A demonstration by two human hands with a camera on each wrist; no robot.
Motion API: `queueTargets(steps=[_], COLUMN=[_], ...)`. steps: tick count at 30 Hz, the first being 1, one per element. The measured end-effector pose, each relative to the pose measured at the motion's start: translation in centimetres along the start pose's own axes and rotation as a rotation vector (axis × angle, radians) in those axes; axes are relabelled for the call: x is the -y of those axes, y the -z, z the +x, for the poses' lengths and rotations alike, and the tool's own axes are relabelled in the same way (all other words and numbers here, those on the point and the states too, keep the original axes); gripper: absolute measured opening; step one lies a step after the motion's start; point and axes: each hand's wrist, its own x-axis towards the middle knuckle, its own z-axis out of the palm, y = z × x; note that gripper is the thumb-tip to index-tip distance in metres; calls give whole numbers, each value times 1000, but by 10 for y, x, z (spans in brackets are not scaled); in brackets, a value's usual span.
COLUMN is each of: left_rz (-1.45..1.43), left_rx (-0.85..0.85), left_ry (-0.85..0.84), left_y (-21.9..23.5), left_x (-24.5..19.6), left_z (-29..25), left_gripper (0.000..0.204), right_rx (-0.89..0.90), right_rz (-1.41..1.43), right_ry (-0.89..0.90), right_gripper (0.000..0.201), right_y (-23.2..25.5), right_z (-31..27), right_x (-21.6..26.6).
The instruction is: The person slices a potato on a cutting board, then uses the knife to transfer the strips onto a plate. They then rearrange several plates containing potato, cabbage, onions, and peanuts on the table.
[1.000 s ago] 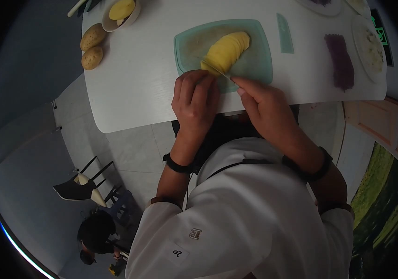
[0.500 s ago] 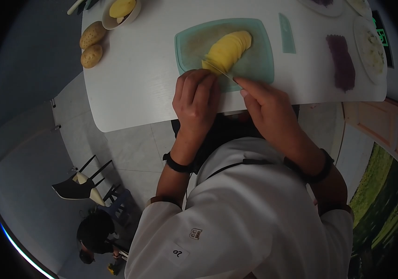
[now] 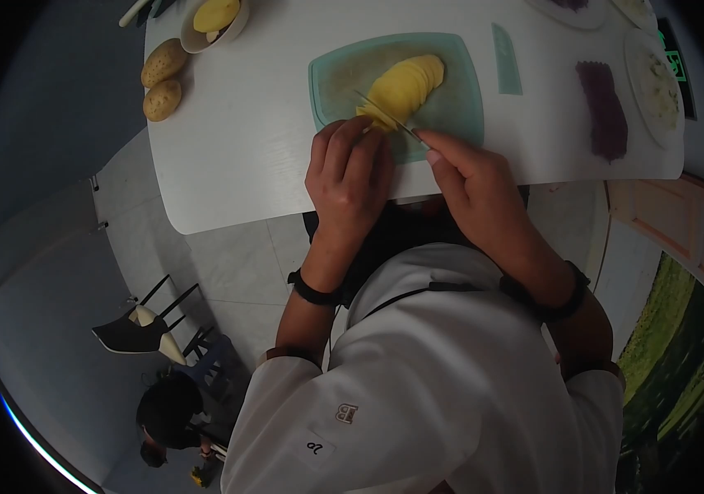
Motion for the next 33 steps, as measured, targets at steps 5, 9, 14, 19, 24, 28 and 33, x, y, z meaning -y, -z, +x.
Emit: queueTargets(steps=[5,9,14,19,24,28,33], left_rz=[18,22,30,3,-15,1,-7], left_rx=[9,33,34,-33,-34,-31,-27], left_ry=[-3,8,16,24,28,30,45], left_y=[0,0,0,1,2,1,1], left_x=[1,0,-1,0,0,0,-1], left_z=[0,1,0,-3,-1,-1,-1], left_gripper=[30,30,30,30,31,32,32], right_rx=[-10,-7,-11,11,-10,9,19], right_rz=[13,25,4,-24,-113,-211,-279], right_ry=[-1,-17,13,10,109,112,121], right_gripper=[29,28,27,26,25,25,23], right_y=[3,6,9,8,2,0,-3], right_z=[-3,-7,-12,-14,-12,-8,-1], right_x=[2,3,6,6,1,2,2])
